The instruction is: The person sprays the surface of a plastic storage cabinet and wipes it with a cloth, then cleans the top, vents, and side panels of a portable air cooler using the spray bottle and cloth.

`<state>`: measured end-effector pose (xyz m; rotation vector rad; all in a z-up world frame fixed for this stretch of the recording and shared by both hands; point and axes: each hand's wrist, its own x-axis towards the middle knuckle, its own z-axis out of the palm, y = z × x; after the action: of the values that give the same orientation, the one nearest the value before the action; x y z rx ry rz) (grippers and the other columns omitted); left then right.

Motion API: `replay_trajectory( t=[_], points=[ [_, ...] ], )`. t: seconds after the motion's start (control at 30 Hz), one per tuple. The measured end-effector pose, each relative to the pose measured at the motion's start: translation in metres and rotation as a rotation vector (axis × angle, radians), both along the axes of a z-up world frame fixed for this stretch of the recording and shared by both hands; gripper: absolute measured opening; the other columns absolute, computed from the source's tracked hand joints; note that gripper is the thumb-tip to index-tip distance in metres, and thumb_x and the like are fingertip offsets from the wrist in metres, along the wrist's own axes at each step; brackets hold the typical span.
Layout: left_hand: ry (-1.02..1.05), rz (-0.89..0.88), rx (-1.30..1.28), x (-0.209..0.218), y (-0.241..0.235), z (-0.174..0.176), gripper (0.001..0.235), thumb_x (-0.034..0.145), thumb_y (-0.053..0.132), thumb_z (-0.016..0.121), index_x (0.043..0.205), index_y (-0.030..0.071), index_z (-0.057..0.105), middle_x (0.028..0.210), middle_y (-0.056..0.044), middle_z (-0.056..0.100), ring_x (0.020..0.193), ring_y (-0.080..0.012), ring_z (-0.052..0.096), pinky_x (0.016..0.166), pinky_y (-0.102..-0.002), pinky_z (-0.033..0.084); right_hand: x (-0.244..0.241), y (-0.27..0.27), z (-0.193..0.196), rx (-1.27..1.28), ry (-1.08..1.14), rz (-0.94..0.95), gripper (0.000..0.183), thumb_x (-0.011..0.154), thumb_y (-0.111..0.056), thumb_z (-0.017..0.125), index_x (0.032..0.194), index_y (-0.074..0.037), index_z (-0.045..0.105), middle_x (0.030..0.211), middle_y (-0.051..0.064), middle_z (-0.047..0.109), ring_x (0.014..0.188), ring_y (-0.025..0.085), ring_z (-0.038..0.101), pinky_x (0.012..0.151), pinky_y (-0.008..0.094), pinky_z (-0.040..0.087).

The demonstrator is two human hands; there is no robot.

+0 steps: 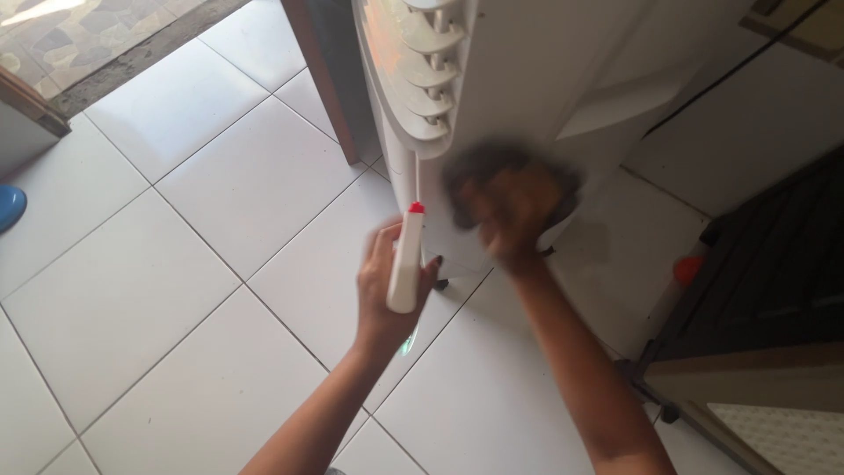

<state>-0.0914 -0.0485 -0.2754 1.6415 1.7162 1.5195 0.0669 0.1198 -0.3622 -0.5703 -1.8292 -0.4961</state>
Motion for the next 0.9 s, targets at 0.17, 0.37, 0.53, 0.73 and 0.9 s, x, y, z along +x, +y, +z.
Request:
replay_trajectory(
  t=[0.17,0.37,0.53,0.73,0.9],
  points=[
    [0.163,-0.003,0.126,-0.003,-0.005,0.004,0.041,0.088,0.007,0.074,0.124,-0.002,0.059,0.134,-0.022,0.059,0.119,-0.0373,0.066,0.094,-0.042,0.058,0.019,-0.033,-0.085,-0.041,-0.247,-0.004,0.040,0.085,-0.021,0.075,0.123,-0.034,0.073,0.125,-0.001,0.056,0.111,0.028,0.052,0.094,0.045,0.046],
    [0.030,0.039,0.166,-0.002,0.007,-0.002,0.038,0.088,0.006,0.071,0.123,-0.001,0.057,0.140,-0.023,0.055,0.125,-0.0385,0.062,0.101,-0.047,0.055,0.032,0.012,0.033,0.045,0.062,-0.098,0.025,0.101,-0.033,0.061,0.117,-0.021,0.076,0.110,0.004,0.048,0.094,0.029,0.053,0.080,0.051,0.039],
    [0.054,0.107,0.201,0.004,0.015,-0.004,0.040,0.087,0.008,0.069,0.124,-0.001,0.057,0.142,-0.023,0.054,0.128,-0.0379,0.061,0.103,-0.046,0.055,-0.012,0.017,0.060,0.114,0.083,-0.074,0.029,0.100,-0.036,0.062,0.122,-0.021,0.072,0.128,0.009,0.052,0.115,0.033,0.050,0.095,0.051,0.043],
    [-0.008,0.127,0.096,-0.002,0.011,0.001,0.045,0.085,0.008,0.068,0.127,-0.001,0.058,0.128,-0.022,0.062,0.120,-0.0358,0.064,0.099,-0.045,0.054,-0.008,-0.031,-0.069,0.083,-0.307,-0.020,0.038,0.082,-0.035,0.079,0.119,-0.036,0.074,0.125,-0.008,0.056,0.112,0.023,0.050,0.086,0.041,0.042],
    [0.029,0.002,0.032,0.011,0.012,-0.009,0.043,0.085,0.007,0.069,0.125,-0.001,0.058,0.121,-0.019,0.069,0.112,-0.0328,0.067,0.095,-0.045,0.053,0.038,-0.020,-0.082,-0.096,-0.283,0.064,0.032,0.085,-0.029,0.076,0.117,-0.028,0.075,0.128,-0.002,0.058,0.115,0.027,0.051,0.092,0.045,0.044]
  ],
)
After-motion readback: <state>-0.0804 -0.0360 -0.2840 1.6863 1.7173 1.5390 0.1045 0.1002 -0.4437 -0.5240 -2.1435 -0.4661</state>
